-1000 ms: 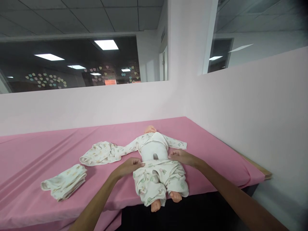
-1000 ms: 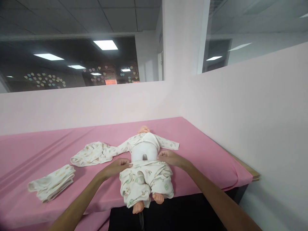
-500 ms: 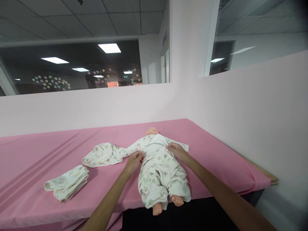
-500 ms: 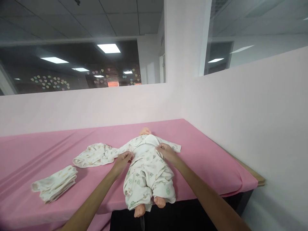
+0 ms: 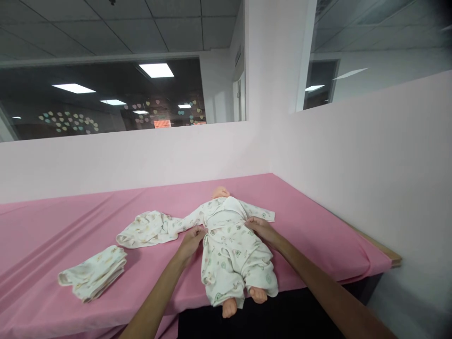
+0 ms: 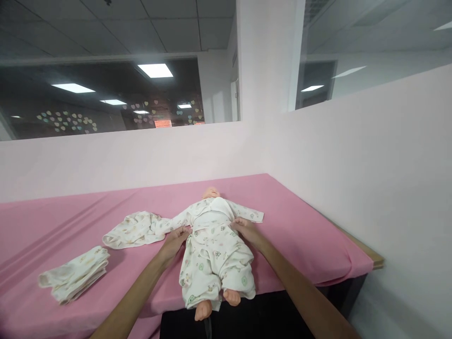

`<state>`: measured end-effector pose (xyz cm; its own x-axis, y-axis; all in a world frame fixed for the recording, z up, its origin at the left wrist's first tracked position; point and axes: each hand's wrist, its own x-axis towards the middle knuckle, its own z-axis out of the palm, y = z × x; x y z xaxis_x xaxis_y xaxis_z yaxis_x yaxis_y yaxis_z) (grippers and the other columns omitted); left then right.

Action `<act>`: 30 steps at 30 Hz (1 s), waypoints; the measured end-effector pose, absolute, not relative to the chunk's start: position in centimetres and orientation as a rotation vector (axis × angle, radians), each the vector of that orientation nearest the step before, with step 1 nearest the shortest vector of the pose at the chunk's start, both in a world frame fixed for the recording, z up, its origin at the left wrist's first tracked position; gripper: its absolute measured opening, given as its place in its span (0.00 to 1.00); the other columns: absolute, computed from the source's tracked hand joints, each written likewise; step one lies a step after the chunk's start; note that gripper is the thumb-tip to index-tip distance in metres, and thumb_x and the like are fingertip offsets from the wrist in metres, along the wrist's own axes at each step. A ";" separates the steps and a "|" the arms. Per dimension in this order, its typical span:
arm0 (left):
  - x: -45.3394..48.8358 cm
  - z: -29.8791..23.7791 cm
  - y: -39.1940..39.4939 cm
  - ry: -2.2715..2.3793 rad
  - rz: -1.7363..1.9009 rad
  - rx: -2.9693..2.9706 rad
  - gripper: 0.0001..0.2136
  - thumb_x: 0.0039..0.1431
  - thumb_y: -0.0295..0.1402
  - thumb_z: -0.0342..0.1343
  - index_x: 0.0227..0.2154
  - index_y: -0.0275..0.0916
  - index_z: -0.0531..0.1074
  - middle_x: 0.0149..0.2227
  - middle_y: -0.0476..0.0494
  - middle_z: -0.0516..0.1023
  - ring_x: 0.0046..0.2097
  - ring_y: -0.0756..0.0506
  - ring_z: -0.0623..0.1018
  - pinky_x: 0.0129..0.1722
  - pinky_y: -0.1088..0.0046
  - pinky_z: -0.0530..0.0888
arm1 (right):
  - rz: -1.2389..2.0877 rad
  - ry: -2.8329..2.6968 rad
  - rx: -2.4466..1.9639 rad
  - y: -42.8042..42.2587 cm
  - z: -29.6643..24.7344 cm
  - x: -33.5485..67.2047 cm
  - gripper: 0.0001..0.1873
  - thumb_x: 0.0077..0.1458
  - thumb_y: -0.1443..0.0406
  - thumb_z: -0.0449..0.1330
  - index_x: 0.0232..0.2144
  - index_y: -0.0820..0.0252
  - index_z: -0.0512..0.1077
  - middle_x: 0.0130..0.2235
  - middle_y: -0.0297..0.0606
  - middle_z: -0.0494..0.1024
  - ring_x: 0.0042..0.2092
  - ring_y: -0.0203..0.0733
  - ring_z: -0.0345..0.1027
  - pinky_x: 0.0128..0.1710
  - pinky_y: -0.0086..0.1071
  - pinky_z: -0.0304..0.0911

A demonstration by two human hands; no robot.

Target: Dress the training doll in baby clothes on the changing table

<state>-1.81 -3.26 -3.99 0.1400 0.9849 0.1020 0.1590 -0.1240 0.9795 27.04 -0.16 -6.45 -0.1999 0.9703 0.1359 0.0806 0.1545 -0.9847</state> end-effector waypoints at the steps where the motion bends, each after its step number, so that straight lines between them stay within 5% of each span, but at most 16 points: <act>1: -1.7 -4.2 -2.8 1.192 1.138 1.478 0.21 0.52 0.52 0.57 0.23 0.39 0.62 0.23 0.54 0.62 0.25 0.52 0.62 0.28 0.75 0.61 | 1.230 -1.507 -1.054 -0.5 -6.5 27.5 0.20 0.48 0.49 0.60 0.33 0.59 0.70 0.33 0.35 0.75 0.35 0.39 0.66 0.36 0.33 0.61; 8: -1.4 -4.1 -1.7 1.359 1.241 1.597 0.20 0.53 0.53 0.55 0.23 0.40 0.62 0.24 0.52 0.64 0.26 0.50 0.63 0.28 0.73 0.61 | 1.361 -1.673 -1.064 -1.5 -6.4 29.1 0.16 0.48 0.56 0.62 0.36 0.60 0.75 0.39 0.40 0.78 0.40 0.44 0.70 0.42 0.38 0.63; 18: -0.8 -3.1 0.9 1.493 1.391 1.682 0.17 0.53 0.50 0.54 0.24 0.41 0.62 0.26 0.51 0.66 0.32 0.46 0.65 0.33 0.72 0.60 | 1.134 -1.823 -1.111 0.7 -6.6 28.9 0.08 0.48 0.61 0.60 0.28 0.59 0.74 0.33 0.36 0.77 0.38 0.45 0.68 0.40 0.37 0.61; 23: -1.5 -3.9 0.9 1.485 1.344 1.458 0.19 0.47 0.51 0.60 0.22 0.40 0.63 0.24 0.50 0.67 0.31 0.46 0.66 0.32 0.71 0.62 | 1.039 -1.780 -1.136 2.8 -7.3 28.5 0.08 0.48 0.62 0.58 0.29 0.59 0.73 0.32 0.35 0.76 0.37 0.43 0.67 0.40 0.37 0.61; 30: -1.7 -4.3 2.8 1.264 1.285 0.910 0.17 0.54 0.49 0.56 0.28 0.39 0.68 0.28 0.40 0.75 0.34 0.41 0.76 0.36 0.65 0.72 | 1.033 -1.760 -1.077 2.8 -9.0 26.5 0.08 0.50 0.62 0.56 0.28 0.61 0.71 0.32 0.37 0.76 0.37 0.44 0.68 0.39 0.37 0.62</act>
